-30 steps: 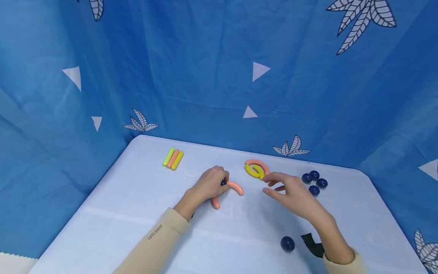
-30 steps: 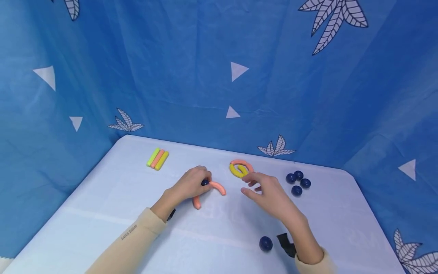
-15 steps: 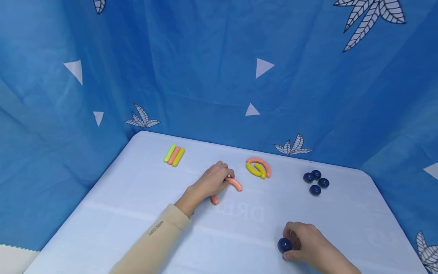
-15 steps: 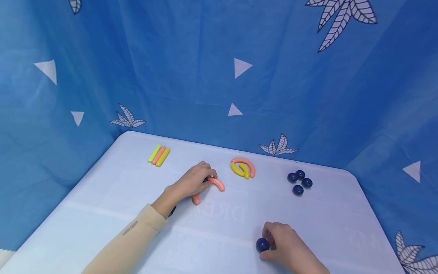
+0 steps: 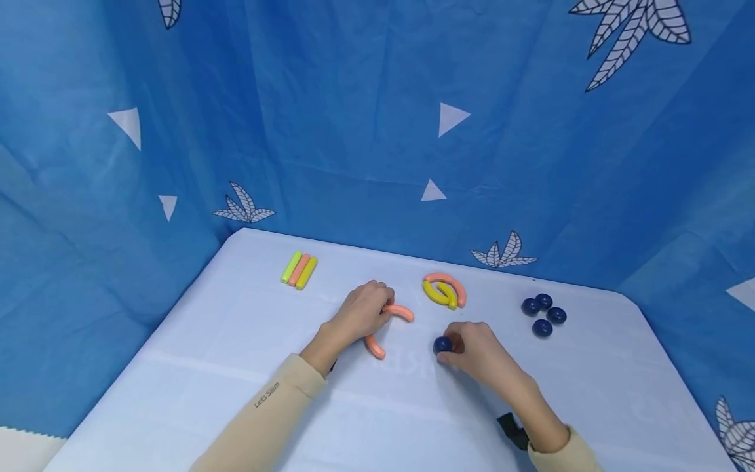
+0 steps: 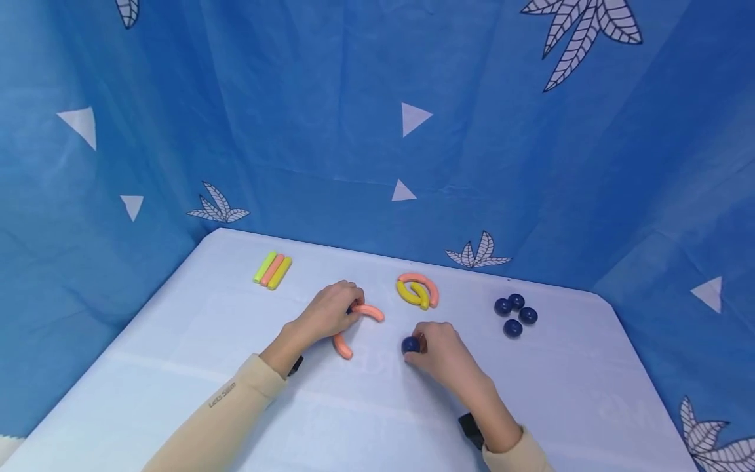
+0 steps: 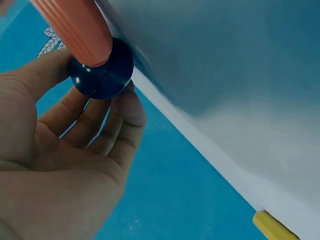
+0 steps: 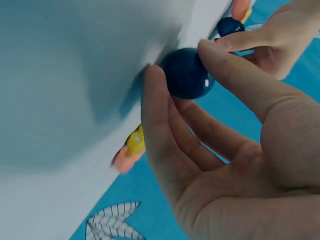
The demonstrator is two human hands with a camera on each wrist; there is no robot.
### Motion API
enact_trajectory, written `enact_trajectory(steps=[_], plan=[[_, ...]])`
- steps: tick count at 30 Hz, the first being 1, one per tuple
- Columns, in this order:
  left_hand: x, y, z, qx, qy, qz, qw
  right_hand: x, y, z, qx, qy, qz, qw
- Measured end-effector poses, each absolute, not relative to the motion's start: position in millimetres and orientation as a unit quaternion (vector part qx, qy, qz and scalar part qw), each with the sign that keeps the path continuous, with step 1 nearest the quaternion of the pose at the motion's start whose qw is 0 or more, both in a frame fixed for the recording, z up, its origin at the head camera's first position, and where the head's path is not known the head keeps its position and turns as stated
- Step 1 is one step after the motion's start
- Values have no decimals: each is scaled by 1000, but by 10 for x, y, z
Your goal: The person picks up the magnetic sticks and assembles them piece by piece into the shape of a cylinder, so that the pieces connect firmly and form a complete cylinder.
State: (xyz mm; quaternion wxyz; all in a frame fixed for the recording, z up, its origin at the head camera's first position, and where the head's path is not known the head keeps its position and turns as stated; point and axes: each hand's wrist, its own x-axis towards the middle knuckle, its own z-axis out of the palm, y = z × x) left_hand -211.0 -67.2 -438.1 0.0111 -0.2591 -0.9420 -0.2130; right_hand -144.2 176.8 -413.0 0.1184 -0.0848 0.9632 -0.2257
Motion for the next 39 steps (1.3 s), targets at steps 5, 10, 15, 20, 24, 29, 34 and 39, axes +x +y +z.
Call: enact_trajectory(steps=[5,10,15,20,24,29,34,39], plan=[[-2115,-632,-4389,-265,-939,-221,21,-1700,1644,-4185,-103,961,-242,89],[-2139,-578,-4389,-262,-941,-216,16,-1797,1584,-4237,-109,955,-266,69],[-2146,-554,-4392,-252,-943,-218,-2,-1802,1570,-4283,-96,953,-282,62],[-2139,-560,-4389,-249,-941,-227,-13,-1820,1575,-4311,-99,945,-307,52],[-2141,-586,-4370,-238,-942,-235,-13,-1858,1635,-4278,-96,942,-319,48],[-2154,-651,-4366,-213,-947,-238,-5,-1933,1855,-4173,-78,948,-309,19],[-2168,-698,-4381,-185,-952,-244,6,-1961,2227,-4043,-20,960,-278,-30],[-2185,-719,-4383,-157,-957,-242,19,-1891,2618,-3916,71,972,-221,-26]])
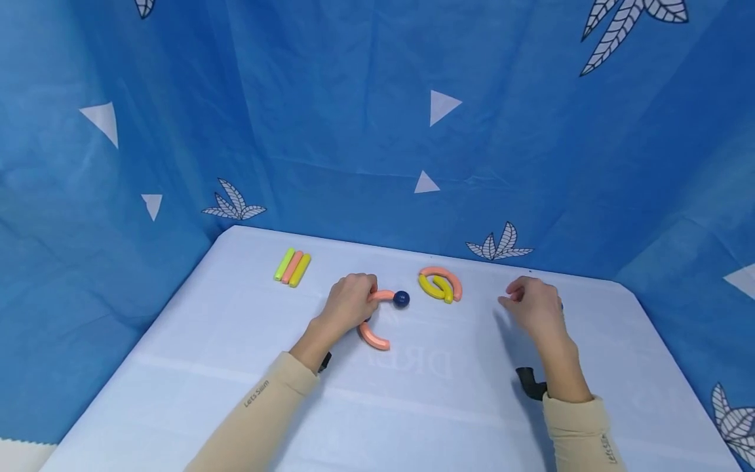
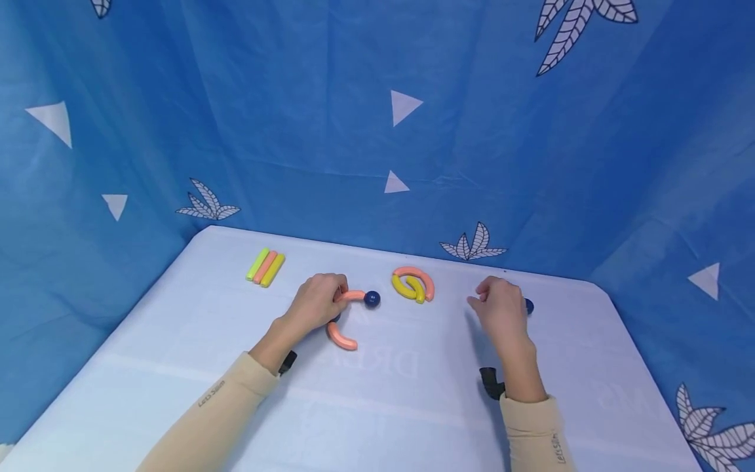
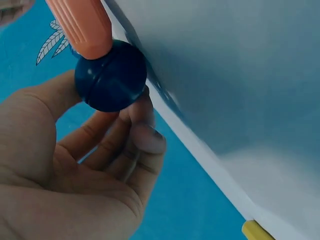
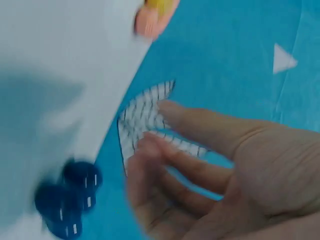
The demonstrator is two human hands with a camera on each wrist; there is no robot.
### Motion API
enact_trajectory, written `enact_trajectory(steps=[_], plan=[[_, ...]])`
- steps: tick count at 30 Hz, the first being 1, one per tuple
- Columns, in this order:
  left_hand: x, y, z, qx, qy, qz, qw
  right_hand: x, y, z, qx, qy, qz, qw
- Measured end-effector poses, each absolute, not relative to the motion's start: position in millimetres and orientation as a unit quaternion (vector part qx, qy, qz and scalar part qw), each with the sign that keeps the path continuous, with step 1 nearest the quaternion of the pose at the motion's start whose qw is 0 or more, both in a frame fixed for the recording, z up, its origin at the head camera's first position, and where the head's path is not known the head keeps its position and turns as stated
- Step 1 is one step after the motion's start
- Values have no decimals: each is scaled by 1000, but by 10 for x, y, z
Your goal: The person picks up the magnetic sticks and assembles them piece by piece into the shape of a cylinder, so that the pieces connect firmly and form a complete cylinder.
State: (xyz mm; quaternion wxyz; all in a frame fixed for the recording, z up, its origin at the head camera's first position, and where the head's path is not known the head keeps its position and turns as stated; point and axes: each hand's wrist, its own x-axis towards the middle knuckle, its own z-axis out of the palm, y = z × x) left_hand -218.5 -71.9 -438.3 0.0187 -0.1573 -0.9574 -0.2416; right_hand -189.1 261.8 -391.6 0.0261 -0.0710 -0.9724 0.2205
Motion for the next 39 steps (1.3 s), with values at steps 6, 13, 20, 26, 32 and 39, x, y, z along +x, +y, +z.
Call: enact_trajectory(steps=[6,13,20,26,32,39], plan=[[-2204,-742,-4372,-140,-959,-243,32,-1844,2940,-3803,-135,-979,145,-48],[-2233,-743,-4353,-128,-962,-241,23,-1844,3058,-3859,-160,-975,122,-95],[-2208,-754,-4352,-118,-963,-243,19,-1862,2999,-3920,-127,-975,149,-107],[-2209,-762,-4362,-117,-963,-244,20,-1852,2785,-3862,-71,-970,187,-136],[-2218,-768,-4371,-122,-960,-252,20,-1827,2342,-3884,16,-959,236,-158],[-2236,-751,-4390,-127,-961,-245,20,-1730,1765,-4025,134,-939,286,-134]])
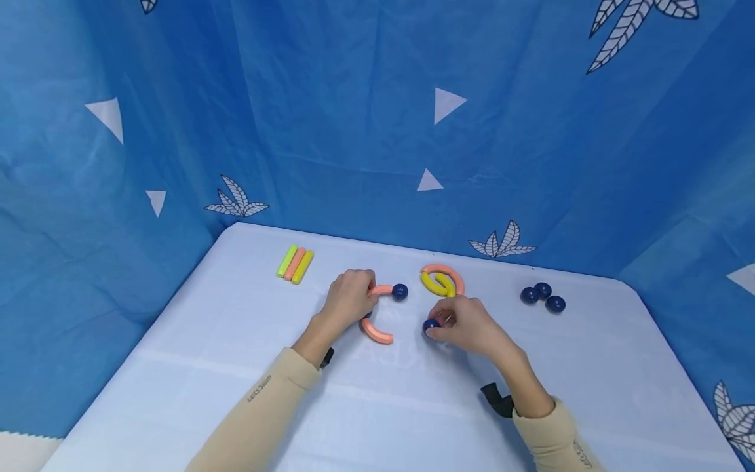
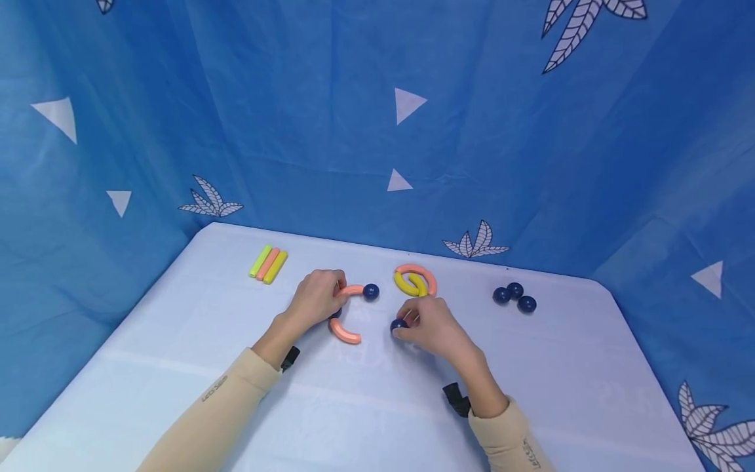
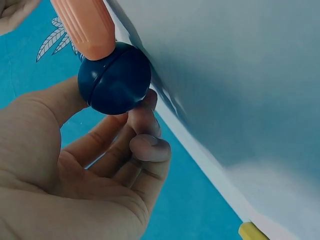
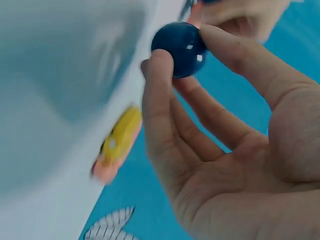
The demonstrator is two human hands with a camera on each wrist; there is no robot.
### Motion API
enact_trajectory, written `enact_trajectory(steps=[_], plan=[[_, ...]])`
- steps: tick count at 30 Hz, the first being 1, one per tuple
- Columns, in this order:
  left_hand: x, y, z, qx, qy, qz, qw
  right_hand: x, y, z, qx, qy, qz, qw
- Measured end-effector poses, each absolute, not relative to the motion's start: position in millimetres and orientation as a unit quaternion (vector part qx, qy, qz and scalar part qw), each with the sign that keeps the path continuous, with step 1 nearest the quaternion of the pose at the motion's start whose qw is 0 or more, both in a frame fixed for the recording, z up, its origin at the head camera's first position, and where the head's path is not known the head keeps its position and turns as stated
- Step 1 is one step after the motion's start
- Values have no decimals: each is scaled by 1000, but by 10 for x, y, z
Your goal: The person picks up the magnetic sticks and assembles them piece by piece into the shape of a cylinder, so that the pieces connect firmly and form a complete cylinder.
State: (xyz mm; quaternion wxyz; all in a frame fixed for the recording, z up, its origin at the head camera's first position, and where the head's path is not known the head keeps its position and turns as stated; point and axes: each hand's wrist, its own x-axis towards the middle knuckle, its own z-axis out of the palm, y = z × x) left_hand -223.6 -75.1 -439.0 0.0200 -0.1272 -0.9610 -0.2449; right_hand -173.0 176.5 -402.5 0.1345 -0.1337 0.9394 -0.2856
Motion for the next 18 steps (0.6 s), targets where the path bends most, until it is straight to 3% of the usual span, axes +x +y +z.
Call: enact_trajectory(steps=[7,18], plan=[[-2232,-744,-4391,-133,-961,-242,22,-1626,1475,-4175,-217,923,-299,107],[-2221,-736,-4381,-137,-962,-234,27,-1564,1277,-4316,-263,908,-313,92]])
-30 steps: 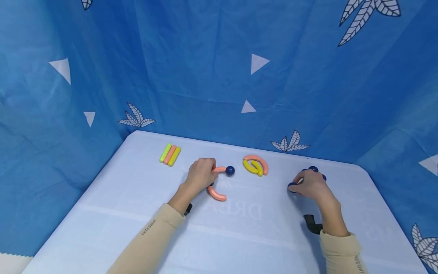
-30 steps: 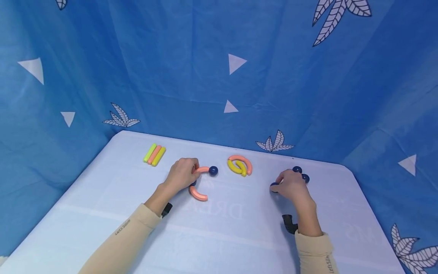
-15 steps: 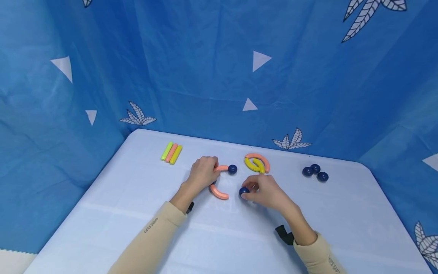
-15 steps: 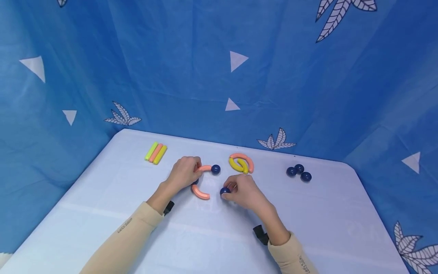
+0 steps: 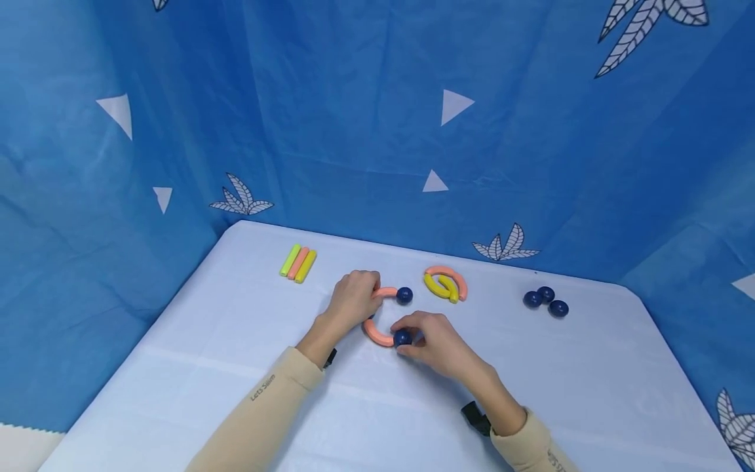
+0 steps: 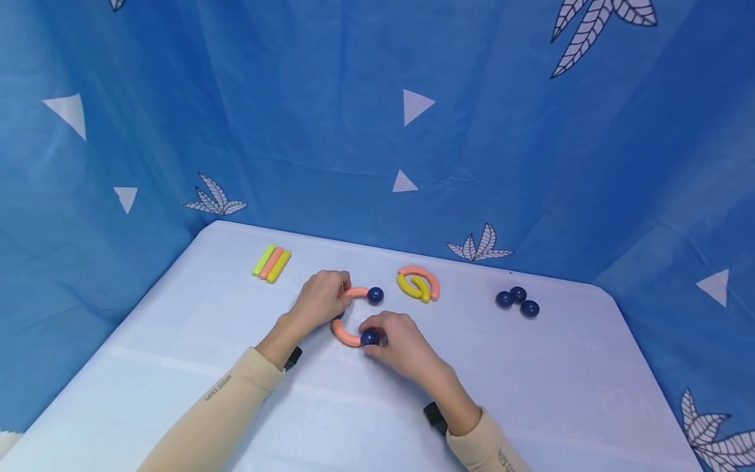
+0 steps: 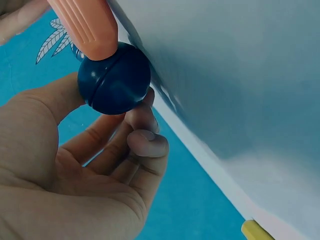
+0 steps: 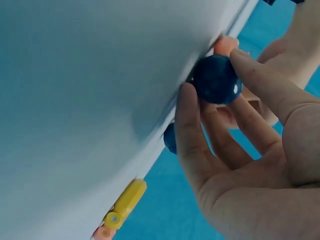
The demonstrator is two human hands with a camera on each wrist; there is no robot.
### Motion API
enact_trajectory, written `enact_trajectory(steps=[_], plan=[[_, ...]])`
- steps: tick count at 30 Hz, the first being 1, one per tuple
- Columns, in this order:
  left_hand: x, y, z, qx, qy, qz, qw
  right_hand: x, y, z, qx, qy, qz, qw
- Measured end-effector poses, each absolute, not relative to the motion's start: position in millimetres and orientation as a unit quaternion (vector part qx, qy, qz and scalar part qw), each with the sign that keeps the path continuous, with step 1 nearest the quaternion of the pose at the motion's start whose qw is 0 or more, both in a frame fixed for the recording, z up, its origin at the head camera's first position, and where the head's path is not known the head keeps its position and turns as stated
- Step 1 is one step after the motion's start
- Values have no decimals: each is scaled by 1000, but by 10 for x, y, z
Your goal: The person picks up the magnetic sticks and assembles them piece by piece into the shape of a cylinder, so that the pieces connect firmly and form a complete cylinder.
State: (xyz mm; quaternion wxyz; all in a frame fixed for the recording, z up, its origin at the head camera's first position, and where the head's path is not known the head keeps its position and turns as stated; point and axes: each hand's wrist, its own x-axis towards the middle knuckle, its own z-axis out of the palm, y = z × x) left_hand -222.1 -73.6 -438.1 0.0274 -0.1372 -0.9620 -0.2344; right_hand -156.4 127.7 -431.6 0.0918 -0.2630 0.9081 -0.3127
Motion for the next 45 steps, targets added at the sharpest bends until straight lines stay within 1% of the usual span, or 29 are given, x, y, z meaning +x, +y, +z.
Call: enact_trajectory(steps=[4,10,13,17,19,21,26,29,34,36,42,45], plan=[[-2222,-731,-4372,-143,-961,-236,31,-1544,1239,-4338,-268,910,-308,74],[-2206,-735,-4375,-143,-961,-236,26,-1555,1237,-4364,-265,910,-311,70],[-2202,-737,-4383,-141,-961,-236,25,-1599,1282,-4342,-230,915,-327,46],[-2209,-730,-4389,-138,-961,-237,14,-1707,1441,-4268,-153,931,-330,-14],[-2213,-726,-4389,-136,-962,-238,8,-1763,1558,-4243,-126,941,-312,-26],[-2214,-723,-4388,-135,-962,-238,3,-1813,1663,-4239,-115,949,-292,-17],[-2211,-728,-4390,-137,-961,-241,-1,-1905,1792,-4318,-128,961,-245,23],[-2213,-731,-4392,-141,-960,-243,2,-1919,1802,-4344,-134,967,-217,16],[-2216,-732,-4404,-148,-958,-244,6,-1887,1775,-4325,-117,977,-178,-6],[-2216,-730,-4408,-148,-958,-245,4,-1860,1759,-4292,-105,980,-168,-5],[-2224,-737,-4422,-146,-960,-241,8,-1753,1704,-4117,-42,986,-161,19],[-2227,-738,-4431,-145,-960,-239,9,-1733,1695,-4105,-40,986,-165,-3]])
